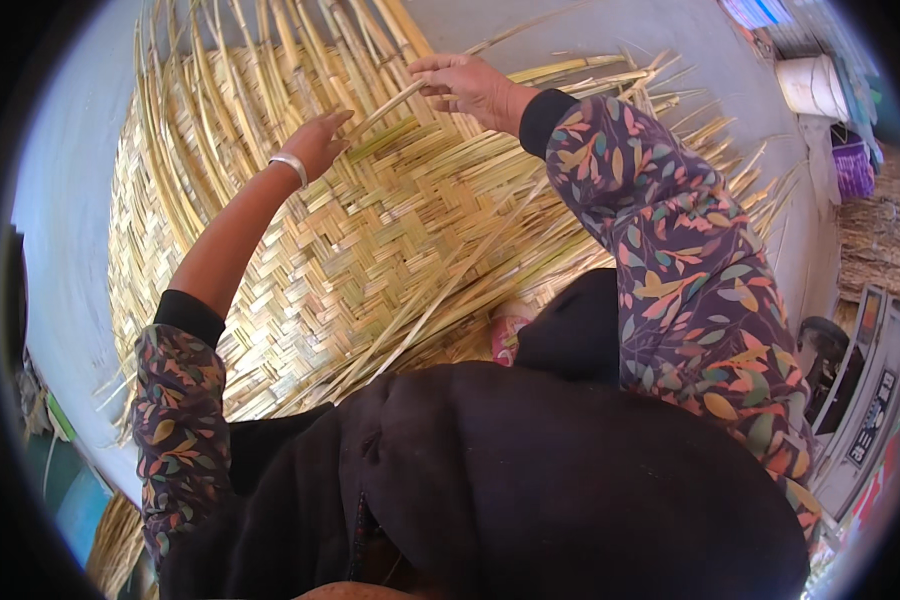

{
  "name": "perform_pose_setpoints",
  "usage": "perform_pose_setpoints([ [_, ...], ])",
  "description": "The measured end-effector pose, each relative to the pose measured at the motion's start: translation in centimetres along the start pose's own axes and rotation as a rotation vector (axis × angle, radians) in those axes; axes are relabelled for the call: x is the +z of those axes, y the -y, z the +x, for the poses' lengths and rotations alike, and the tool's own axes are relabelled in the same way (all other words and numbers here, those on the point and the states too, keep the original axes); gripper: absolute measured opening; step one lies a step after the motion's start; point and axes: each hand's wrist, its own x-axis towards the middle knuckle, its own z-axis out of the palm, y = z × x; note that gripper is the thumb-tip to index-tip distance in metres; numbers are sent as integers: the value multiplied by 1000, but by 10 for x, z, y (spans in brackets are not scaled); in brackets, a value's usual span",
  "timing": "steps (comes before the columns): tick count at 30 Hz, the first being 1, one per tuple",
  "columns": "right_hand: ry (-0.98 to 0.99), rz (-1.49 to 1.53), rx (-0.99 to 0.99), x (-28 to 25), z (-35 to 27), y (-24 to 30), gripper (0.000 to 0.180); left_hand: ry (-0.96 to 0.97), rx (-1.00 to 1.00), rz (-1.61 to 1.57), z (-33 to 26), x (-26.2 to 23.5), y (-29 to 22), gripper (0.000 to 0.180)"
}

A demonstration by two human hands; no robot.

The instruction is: The person weaves a large flat basket using dried palm leaves, interlacing the strips by hand to form a tight pattern. The person adjusts the weave and continues adding new strips to expand the basket.

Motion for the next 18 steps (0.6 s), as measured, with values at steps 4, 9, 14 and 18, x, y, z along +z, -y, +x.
perform_pose_setpoints([
  [4,74,177,-45,-32,-11,-9,17,232,-114,-98,54,5,-8,39],
  [9,6,62,-31,-52,27,-36,15,121,-300,-71,44,-7,-32,30],
  [14,-13,-455,-136,-31,88,-32,25,-210,-512,-127,31,12,-40,28],
  [18,-64,-996,-203,-7,121,-37,38,-390,-766,-609,20,33,-12,19],
])
